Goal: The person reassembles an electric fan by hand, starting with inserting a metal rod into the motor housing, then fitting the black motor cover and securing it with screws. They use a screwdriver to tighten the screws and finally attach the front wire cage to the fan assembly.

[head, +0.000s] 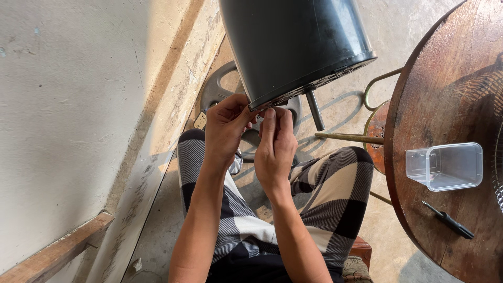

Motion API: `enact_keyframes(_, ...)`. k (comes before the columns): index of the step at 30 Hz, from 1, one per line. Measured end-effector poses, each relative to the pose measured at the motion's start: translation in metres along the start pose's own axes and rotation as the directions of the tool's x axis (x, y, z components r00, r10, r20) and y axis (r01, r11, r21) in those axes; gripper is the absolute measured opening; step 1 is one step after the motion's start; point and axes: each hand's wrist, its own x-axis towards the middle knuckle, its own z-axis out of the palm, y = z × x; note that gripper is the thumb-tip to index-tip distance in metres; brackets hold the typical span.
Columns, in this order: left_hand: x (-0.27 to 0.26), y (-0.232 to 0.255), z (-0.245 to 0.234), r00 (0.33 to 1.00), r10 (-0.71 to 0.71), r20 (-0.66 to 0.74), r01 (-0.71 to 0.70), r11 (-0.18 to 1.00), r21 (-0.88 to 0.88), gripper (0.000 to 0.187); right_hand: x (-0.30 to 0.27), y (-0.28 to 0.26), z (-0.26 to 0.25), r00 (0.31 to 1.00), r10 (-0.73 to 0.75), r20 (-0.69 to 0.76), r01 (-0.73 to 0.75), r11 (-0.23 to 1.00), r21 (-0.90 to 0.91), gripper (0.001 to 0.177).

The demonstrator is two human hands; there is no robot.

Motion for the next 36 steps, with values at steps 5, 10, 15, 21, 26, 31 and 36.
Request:
enact_keyframes(5, 0.0, 0.004, -0.005, 1.0, -0.025, 0.002, 0.025, 0.998, 0.055, 0.007, 0.001, -0.004, -0.011, 0.998, -0.067, 0.0, 0.067, 0.998, 0.019, 0.025)
enact_keyframes(10, 0.001, 0.006, -0.008, 0.999, -0.051, -0.001, 0.051, 0.998, 0.038, 0.007, 0.003, -0.008, -0.015, 0.98, -0.199, -0.005, 0.197, 0.976, -0.087, 0.011)
enact_keyframes(15, 0.002, 0.007, -0.008, 0.999, -0.032, 0.005, 0.031, 0.999, 0.033, 0.009, 0.004, -0.009, -0.011, 0.96, -0.279, -0.028, 0.267, 0.941, -0.209, 0.01)
enact_keyframes(21, 0.002, 0.005, -0.008, 1.0, -0.002, 0.016, 0.001, 0.999, 0.039, 0.008, 0.004, -0.006, -0.009, 0.937, -0.35, 0.014, 0.338, 0.892, -0.3, 0.012)
enact_keyframes(26, 0.001, 0.008, -0.006, 1.0, 0.006, 0.015, -0.006, 0.999, 0.042, 0.01, 0.004, -0.006, -0.009, 0.974, -0.223, 0.036, 0.225, 0.944, -0.24, 0.015)
enact_keyframes(31, -0.009, 0.012, 0.002, 0.998, -0.007, -0.055, 0.012, 0.995, 0.097, 0.015, 0.004, -0.009, -0.017, 0.978, -0.201, 0.049, 0.207, 0.95, -0.235, 0.016)
enact_keyframes(36, -0.027, 0.015, 0.015, 0.996, 0.045, -0.082, -0.029, 0.982, 0.188, 0.018, -0.001, -0.016, -0.044, 0.972, -0.195, 0.134, 0.221, 0.95, -0.221, 0.018)
